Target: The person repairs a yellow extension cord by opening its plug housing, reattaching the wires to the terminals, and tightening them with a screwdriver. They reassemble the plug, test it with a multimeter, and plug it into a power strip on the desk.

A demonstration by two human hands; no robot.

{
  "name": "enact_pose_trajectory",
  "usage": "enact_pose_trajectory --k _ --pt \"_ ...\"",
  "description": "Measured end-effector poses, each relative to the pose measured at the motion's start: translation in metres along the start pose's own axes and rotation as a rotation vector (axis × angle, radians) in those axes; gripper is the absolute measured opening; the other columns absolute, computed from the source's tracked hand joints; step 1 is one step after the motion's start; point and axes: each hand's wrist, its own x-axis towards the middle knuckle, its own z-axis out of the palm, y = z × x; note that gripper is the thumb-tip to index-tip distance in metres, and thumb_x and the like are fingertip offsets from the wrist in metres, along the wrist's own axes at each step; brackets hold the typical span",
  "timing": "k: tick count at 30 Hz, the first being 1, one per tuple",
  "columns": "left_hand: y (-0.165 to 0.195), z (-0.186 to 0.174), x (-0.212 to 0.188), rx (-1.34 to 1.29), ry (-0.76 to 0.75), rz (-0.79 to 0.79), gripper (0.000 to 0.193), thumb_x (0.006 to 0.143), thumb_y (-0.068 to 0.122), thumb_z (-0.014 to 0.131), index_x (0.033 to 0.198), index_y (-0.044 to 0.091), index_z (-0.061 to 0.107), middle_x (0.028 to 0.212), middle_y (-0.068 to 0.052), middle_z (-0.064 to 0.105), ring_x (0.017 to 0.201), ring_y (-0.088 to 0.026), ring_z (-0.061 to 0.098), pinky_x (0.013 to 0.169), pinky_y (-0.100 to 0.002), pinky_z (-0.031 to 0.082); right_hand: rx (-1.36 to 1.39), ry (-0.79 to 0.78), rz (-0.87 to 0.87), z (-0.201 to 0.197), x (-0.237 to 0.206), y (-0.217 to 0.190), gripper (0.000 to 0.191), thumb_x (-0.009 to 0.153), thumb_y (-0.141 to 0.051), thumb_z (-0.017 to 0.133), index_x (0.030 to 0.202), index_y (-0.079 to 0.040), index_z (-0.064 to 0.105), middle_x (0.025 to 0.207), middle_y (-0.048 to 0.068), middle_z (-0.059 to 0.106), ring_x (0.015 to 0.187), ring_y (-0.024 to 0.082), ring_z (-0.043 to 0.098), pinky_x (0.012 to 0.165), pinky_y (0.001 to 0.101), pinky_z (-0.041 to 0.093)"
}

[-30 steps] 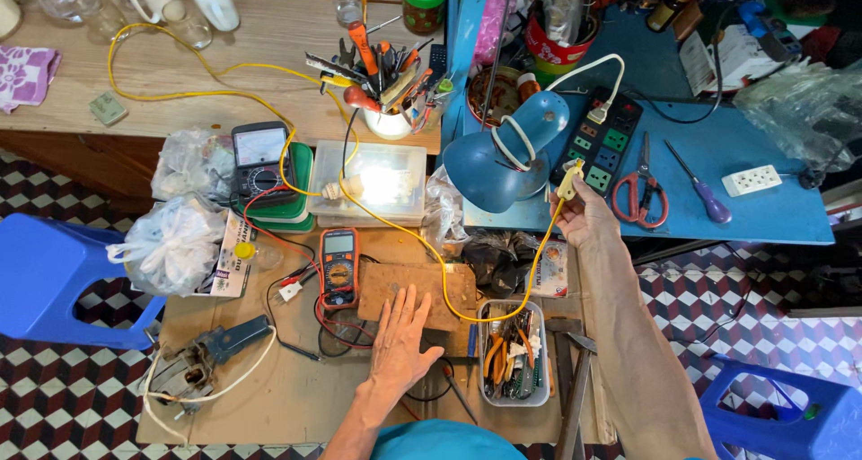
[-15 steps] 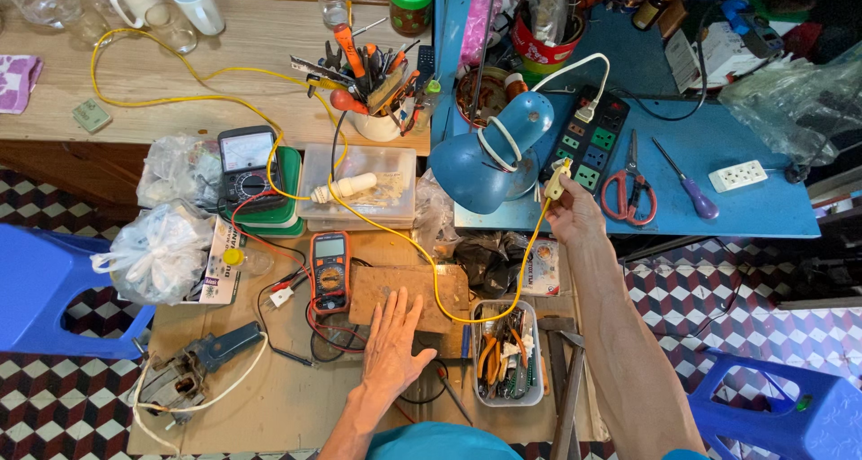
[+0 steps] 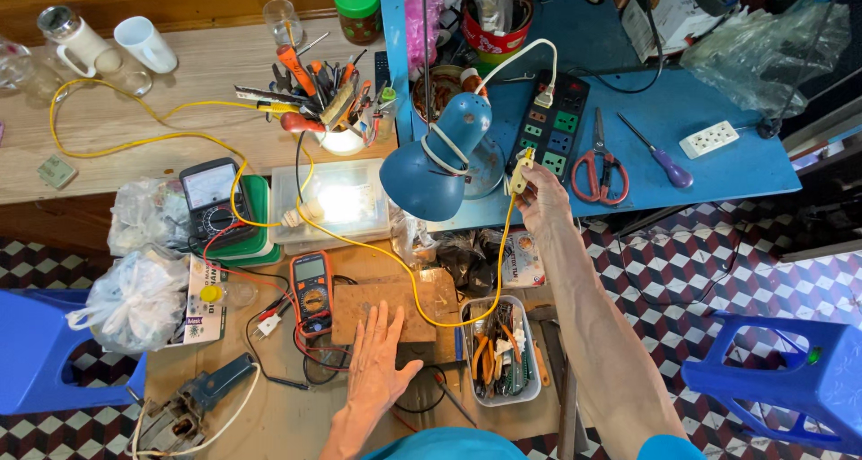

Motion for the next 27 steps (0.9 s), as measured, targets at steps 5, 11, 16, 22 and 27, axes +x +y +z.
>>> enact_pose_trajectory --k 5,11,16,22,27 --pt "0.0 -0.001 0.001 -0.001 -0.019 -0.01 0.106 0.075 0.03 0.086 0.16 0.013 0.026 0.169 -0.018 0.018 0.153 -0.033 0.013 0.124 -0.048 0.01 0.025 0.023 0.097 0.0 -0.001 0.001 0.036 0.083 -0.016 0.081 0.113 -0.005 0.066 0.101 0.014 0.071 0.094 0.031 0.071 0.085 0.0432 0.057" --pt "0.002 0.0 0.0 -0.01 0.009 -0.009 0.106 0.074 0.03 0.087 0.16 0.014 0.028 0.169 -0.017 0.019 0.153 -0.033 0.014 0.125 -0.048 0.012 -0.043 -0.002 0.133 -0.002 -0.004 0.0 0.043 0.084 -0.028 0.084 0.114 -0.003 0.067 0.099 0.013 0.07 0.09 0.032 0.071 0.081 0.0409 0.055" --pt "0.002 0.002 0.002 -0.023 -0.014 -0.034 0.106 0.075 0.03 0.087 0.161 0.015 0.026 0.17 -0.016 0.018 0.154 -0.032 0.013 0.125 -0.046 0.011 -0.09 -0.031 0.13 -0.006 -0.002 -0.005 0.043 0.089 -0.033 0.079 0.118 -0.004 0.068 0.098 0.012 0.069 0.089 0.028 0.07 0.078 0.0396 0.053" --pt "0.006 0.003 0.002 -0.049 0.074 -0.006 0.094 0.079 0.032 0.085 0.155 0.01 0.035 0.167 -0.018 0.024 0.152 -0.034 0.019 0.125 -0.049 0.014 -0.1 -0.104 0.127 -0.015 0.009 -0.011 0.04 0.09 -0.029 0.075 0.123 -0.007 0.066 0.103 0.011 0.07 0.093 0.029 0.07 0.082 0.0408 0.055" --pt "-0.003 -0.036 0.056 0.126 0.45 0.198 0.076 0.085 0.03 0.078 0.148 0.001 0.046 0.16 -0.023 0.036 0.151 -0.038 0.029 0.126 -0.051 0.021 -0.083 -0.106 0.132 -0.023 0.018 -0.017 0.036 0.096 -0.028 0.073 0.124 -0.007 0.066 0.11 0.011 0.07 0.102 0.03 0.068 0.093 0.0424 0.053"
